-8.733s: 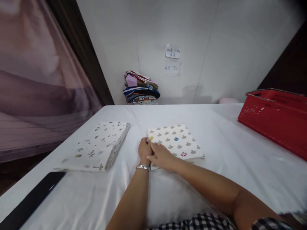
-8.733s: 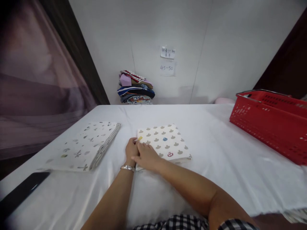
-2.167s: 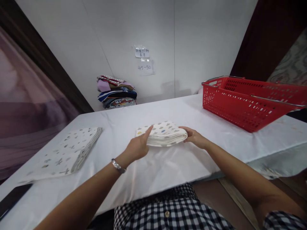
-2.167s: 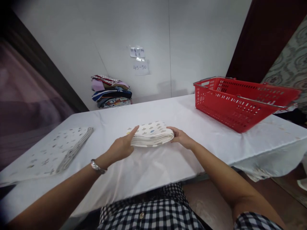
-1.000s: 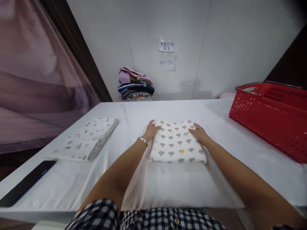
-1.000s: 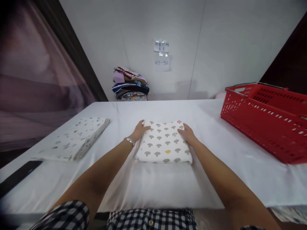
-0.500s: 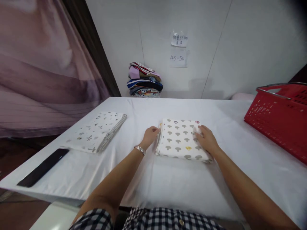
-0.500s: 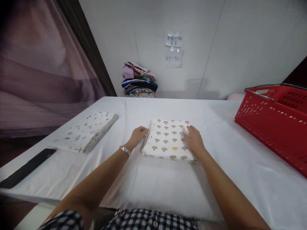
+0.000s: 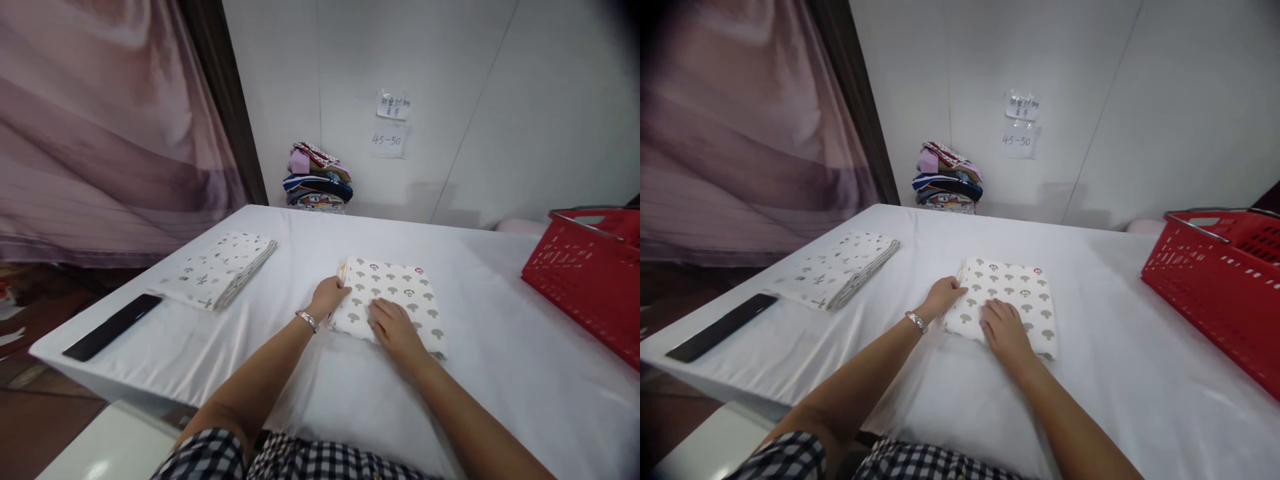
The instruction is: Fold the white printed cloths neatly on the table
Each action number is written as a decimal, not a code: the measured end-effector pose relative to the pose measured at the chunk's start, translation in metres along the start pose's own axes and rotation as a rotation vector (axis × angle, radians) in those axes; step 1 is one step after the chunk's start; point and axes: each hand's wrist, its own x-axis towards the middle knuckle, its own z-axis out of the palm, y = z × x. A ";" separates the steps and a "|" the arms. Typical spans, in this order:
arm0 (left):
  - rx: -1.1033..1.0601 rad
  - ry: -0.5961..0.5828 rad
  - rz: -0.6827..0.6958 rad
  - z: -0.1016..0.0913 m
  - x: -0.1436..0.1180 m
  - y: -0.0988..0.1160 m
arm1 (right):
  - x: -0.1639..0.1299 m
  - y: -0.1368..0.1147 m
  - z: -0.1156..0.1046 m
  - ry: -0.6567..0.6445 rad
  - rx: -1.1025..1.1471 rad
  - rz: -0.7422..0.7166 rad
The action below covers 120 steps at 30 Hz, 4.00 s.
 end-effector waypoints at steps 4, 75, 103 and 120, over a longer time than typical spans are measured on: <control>-0.029 0.007 -0.046 0.001 0.000 -0.001 | -0.003 -0.009 -0.004 -0.074 0.040 -0.111; 0.096 0.033 -0.014 0.003 0.014 0.021 | -0.005 -0.007 -0.004 -0.109 0.043 -0.132; -0.481 -0.055 -0.226 -0.004 0.017 0.005 | -0.012 -0.024 -0.003 -0.072 0.102 -0.237; -0.555 -0.302 -0.165 -0.026 -0.025 -0.001 | -0.010 -0.023 -0.004 -0.101 0.146 -0.231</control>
